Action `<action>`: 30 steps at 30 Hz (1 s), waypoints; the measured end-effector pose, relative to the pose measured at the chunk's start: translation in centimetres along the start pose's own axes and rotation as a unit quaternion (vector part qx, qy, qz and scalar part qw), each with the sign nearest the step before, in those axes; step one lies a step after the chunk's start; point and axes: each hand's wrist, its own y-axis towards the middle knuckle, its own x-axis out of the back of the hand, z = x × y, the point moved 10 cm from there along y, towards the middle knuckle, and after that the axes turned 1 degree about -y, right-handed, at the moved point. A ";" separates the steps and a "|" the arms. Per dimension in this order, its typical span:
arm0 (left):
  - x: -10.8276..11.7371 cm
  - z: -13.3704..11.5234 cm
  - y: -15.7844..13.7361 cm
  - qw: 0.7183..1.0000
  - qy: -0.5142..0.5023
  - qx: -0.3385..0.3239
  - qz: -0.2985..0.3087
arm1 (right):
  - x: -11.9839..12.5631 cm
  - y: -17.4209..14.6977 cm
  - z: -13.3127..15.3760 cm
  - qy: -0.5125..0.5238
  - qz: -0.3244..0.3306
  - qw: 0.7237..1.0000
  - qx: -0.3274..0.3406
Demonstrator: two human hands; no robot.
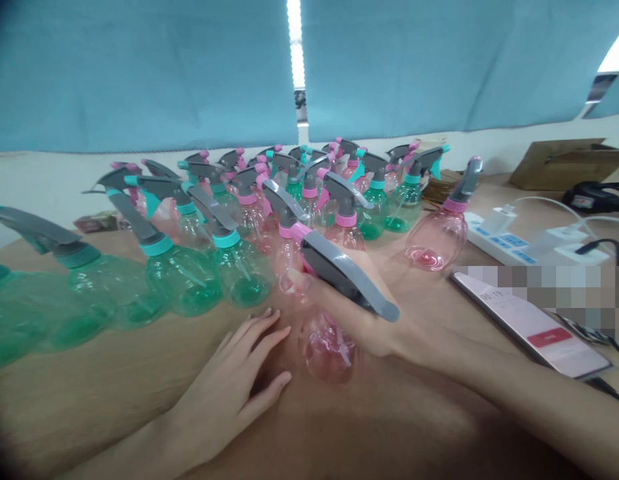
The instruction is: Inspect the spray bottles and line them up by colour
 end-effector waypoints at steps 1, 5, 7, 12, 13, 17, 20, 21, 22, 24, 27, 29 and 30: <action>0.0 0.0 0.0 1.000 0.001 -0.001 -0.001 | 0.0 0.0 0.1 0.002 -0.005 1.000 -0.005; 0.0 -0.1 0.0 1.000 0.004 -0.002 -0.005 | 0.2 0.2 0.6 -0.025 -0.014 1.000 -0.013; 0.0 0.0 0.0 1.000 0.003 -0.003 -0.009 | 0.3 0.2 0.9 -0.041 -0.008 0.999 -0.003; 0.1 0.0 -0.1 1.000 0.000 -0.005 -0.014 | 0.5 0.3 1.5 -0.056 0.009 0.998 -0.002; 0.1 -0.1 -0.1 1.000 0.000 -0.006 -0.015 | 0.5 0.2 1.5 -0.059 0.007 0.998 -0.007; 0.0 -0.1 -0.1 1.000 0.000 -0.006 -0.013 | 0.9 0.0 1.6 -0.072 -0.012 0.997 -0.024; 0.0 -0.1 -0.1 1.000 0.000 -0.005 -0.009 | 0.9 0.0 1.4 -0.082 -0.005 0.996 -0.028; 0.0 0.0 -0.1 1.000 0.001 -0.004 -0.008 | 0.7 0.0 1.4 -0.081 0.003 0.996 -0.028; 0.0 0.0 -0.1 1.000 0.001 -0.003 -0.007 | 0.6 0.0 1.3 -0.079 0.009 0.996 -0.029; 0.0 0.0 0.0 1.000 0.002 0.000 -0.006 | 0.7 0.0 1.3 -0.069 -0.001 0.997 -0.031; 0.0 0.0 0.0 1.000 0.003 0.000 -0.006 | 1.1 0.0 1.2 -0.051 -0.037 0.997 -0.035; 0.0 -0.1 0.1 1.000 0.004 -0.001 -0.007 | 1.0 0.0 1.3 -0.045 -0.037 0.998 -0.028; 0.1 -0.1 0.1 1.000 0.004 -0.001 -0.006 | 0.8 0.0 1.3 -0.046 -0.027 0.998 -0.026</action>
